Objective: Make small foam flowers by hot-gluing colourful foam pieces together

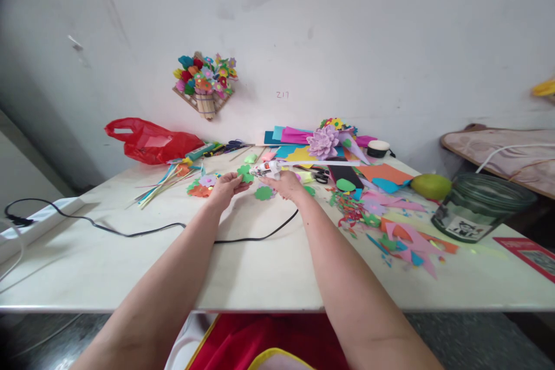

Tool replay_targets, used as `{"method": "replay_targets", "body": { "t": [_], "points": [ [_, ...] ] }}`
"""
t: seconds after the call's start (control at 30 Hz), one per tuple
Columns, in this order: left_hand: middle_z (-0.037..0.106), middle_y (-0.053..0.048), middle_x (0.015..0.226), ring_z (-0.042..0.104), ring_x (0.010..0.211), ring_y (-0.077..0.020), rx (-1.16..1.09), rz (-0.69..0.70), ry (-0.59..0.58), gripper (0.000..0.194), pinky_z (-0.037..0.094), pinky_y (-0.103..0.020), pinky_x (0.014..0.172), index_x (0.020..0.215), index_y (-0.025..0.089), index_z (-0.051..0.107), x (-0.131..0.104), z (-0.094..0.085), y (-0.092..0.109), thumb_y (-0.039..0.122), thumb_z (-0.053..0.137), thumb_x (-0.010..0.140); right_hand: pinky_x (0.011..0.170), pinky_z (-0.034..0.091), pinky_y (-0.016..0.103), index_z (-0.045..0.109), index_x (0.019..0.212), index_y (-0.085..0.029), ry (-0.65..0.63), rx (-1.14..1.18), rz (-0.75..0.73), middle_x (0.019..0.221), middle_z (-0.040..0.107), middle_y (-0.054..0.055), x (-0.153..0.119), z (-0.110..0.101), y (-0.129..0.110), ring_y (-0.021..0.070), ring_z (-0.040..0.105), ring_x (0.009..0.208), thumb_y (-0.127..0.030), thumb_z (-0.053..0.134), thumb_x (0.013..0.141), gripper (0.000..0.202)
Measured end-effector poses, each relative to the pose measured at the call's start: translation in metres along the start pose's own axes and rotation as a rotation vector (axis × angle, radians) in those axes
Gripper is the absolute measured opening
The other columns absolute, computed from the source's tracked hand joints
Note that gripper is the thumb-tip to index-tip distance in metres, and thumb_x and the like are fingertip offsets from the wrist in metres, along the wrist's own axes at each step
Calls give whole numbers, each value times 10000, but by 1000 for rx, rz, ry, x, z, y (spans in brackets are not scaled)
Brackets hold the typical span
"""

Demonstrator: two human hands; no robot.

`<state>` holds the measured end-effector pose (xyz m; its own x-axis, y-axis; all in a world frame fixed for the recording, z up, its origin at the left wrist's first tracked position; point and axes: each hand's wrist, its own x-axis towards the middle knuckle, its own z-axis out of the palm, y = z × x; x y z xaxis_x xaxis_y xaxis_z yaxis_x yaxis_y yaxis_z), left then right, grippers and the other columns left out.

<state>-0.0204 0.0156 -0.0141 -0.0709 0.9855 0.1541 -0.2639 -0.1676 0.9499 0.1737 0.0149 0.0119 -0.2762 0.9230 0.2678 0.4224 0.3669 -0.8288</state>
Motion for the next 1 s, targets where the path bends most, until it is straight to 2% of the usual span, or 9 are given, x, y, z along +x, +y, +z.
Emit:
{"method": "replay_targets", "body": {
  "t": [0.23,0.53,0.77,1.0],
  "points": [
    [646,-62,653,652,677,-168,3,-4,4,166,520,-258,638,720,110,507,-1,1,1,209,639,697,297,311,207,541,625,-155,2,-21,31,406,408,-34,-2,-1,-5,70,359,299,-489,572,671,339],
    [648,-61,650,653,680,-177,4,4,-2,141,517,-280,662,725,114,511,1,-1,-1,198,622,708,302,304,205,578,671,-153,-9,-24,2,397,415,-30,0,0,-3,70,355,299,-454,603,664,302],
    [645,-60,657,653,671,-173,3,-2,-7,156,519,-273,657,720,113,508,1,0,-1,197,636,693,278,302,199,550,627,-149,8,-9,21,407,412,-33,-1,0,-4,69,358,291,-497,600,647,351],
    [645,-64,660,653,676,-178,3,10,-1,169,518,-276,657,721,117,499,2,-2,-2,211,636,690,290,306,194,565,677,-139,-3,-24,14,421,426,-33,-1,-1,-2,61,353,298,-491,597,658,355]
  ]
}}
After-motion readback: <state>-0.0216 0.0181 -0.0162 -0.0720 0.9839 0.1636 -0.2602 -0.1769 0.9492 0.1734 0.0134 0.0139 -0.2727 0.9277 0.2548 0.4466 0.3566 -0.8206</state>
